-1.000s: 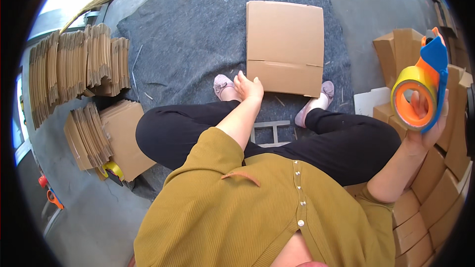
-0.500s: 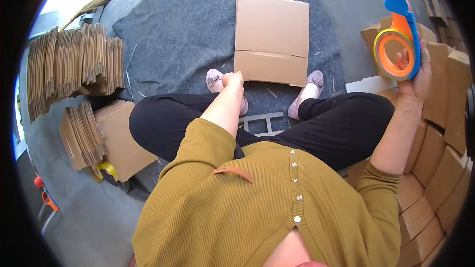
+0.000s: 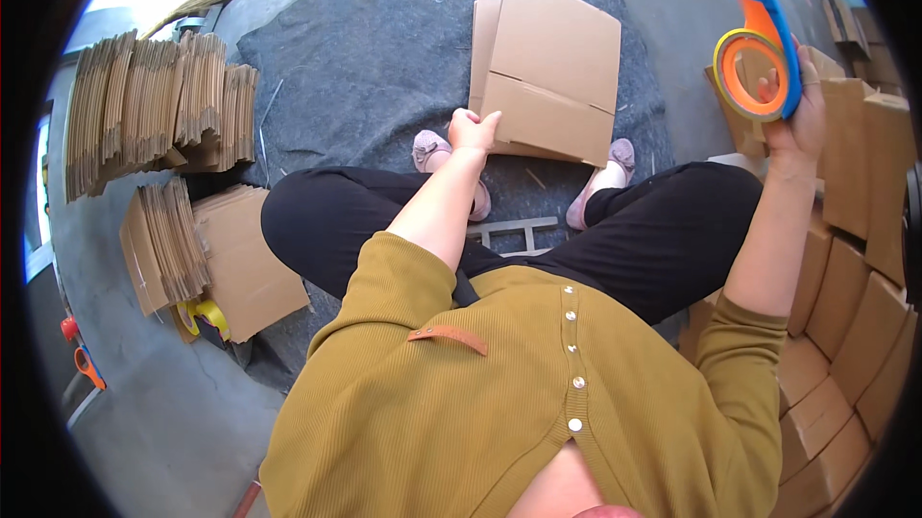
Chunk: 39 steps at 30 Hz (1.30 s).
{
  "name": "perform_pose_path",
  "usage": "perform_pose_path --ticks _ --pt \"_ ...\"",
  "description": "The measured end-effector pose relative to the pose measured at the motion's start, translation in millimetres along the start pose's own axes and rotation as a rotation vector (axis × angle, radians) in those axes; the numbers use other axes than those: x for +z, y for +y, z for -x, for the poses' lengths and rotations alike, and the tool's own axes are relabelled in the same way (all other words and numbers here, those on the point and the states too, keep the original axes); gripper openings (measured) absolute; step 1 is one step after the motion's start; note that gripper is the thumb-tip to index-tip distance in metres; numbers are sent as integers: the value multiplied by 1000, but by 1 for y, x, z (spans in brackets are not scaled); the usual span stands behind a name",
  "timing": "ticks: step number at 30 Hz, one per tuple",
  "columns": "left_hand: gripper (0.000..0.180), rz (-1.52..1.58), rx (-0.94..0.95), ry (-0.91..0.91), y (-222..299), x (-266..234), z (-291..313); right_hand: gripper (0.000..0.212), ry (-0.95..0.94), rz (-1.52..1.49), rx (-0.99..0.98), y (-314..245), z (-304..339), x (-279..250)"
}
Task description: The person assembles cardboard boxes by unfolding flat cardboard sheets, folding the bottom flaps, sealing the seams with a tape dispenser, and stacking the completed boxes.
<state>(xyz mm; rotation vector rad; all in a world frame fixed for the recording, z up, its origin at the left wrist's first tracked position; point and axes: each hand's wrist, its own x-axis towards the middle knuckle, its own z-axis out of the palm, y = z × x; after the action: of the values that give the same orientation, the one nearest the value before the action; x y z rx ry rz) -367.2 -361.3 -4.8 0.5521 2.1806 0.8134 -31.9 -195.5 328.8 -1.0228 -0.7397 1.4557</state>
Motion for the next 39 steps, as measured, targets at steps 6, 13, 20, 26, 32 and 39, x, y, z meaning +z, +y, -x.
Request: perform_pose_path --ticks 6,13,20,26,32,39 --pt "49 25 397 -164 86 -53 62 29 -141 -22 5 11 -16 -15" --pt "77 -465 669 -432 93 -92 196 23 -79 669 -163 35 1 16" --pt "82 -342 710 -407 80 -79 202 48 -484 1934 55 74 51 64" --pt "82 -389 725 -482 116 -67 204 69 -520 1784 175 108 53 69" --pt "73 273 305 -668 147 -22 138 65 -586 1606 236 134 25 45" --pt "53 473 107 -719 142 -16 131 62 -572 1501 335 118 19 31"
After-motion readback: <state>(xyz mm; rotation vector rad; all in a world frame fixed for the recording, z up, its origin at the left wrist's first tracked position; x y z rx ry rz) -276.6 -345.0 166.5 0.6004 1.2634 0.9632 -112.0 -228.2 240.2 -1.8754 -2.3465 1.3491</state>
